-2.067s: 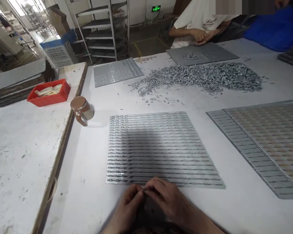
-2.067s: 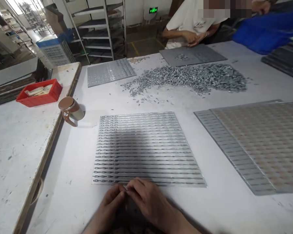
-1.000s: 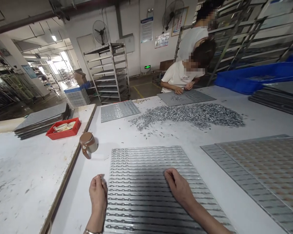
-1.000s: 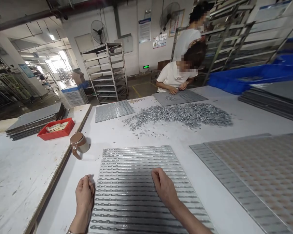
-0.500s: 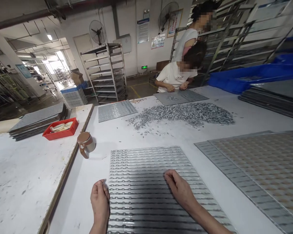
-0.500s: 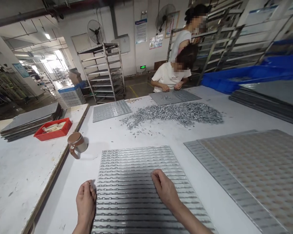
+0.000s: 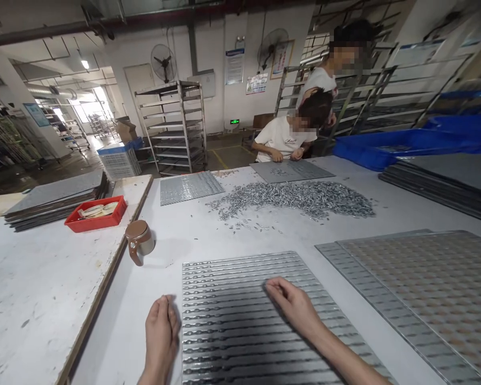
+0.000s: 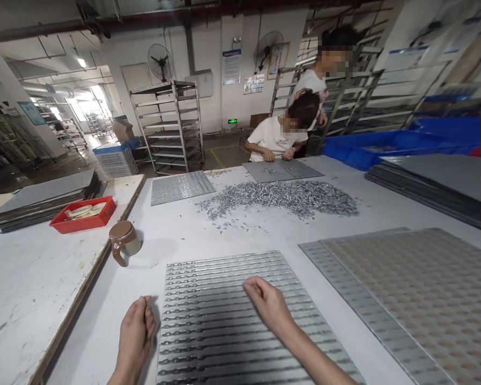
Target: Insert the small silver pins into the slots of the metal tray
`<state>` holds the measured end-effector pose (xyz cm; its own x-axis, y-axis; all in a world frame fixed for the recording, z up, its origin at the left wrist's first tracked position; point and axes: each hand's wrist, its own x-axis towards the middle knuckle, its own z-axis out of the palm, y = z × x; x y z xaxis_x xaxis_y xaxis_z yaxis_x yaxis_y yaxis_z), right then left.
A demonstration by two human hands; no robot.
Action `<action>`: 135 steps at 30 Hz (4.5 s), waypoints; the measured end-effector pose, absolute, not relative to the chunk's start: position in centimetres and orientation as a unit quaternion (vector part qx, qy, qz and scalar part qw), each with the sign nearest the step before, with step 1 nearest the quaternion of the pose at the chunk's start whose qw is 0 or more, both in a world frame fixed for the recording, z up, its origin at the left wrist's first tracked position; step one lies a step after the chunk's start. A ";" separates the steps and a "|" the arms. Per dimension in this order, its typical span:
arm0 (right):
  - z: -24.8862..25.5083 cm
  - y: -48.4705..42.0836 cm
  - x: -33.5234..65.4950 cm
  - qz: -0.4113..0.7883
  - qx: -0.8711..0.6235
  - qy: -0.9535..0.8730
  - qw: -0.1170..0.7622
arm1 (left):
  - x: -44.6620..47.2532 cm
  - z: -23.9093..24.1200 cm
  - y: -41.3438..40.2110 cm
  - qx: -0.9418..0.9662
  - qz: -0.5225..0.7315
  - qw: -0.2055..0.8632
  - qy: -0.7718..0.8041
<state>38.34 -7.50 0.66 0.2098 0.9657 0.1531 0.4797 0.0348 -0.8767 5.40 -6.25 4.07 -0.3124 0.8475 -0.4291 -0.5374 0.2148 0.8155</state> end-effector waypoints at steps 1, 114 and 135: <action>1.0 -6.1 37.4 0.303 -0.625 -0.565 0.445 | 5.5 5.0 -4.6 0.137 0.607 0.582 0.523; 4.7 1.9 28.4 0.330 -0.591 -0.605 0.420 | 13.3 3.0 5.7 0.414 0.391 0.767 0.295; 1.4 1.6 27.9 0.218 -0.738 -0.603 0.209 | 12.3 1.6 7.6 0.335 0.498 0.718 0.353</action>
<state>27.86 1.65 1.41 0.1768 0.9817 -0.0709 0.7995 -0.1853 -0.5713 12.25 7.65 1.59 0.2545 0.9515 -0.1726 -0.4797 0.2792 0.8319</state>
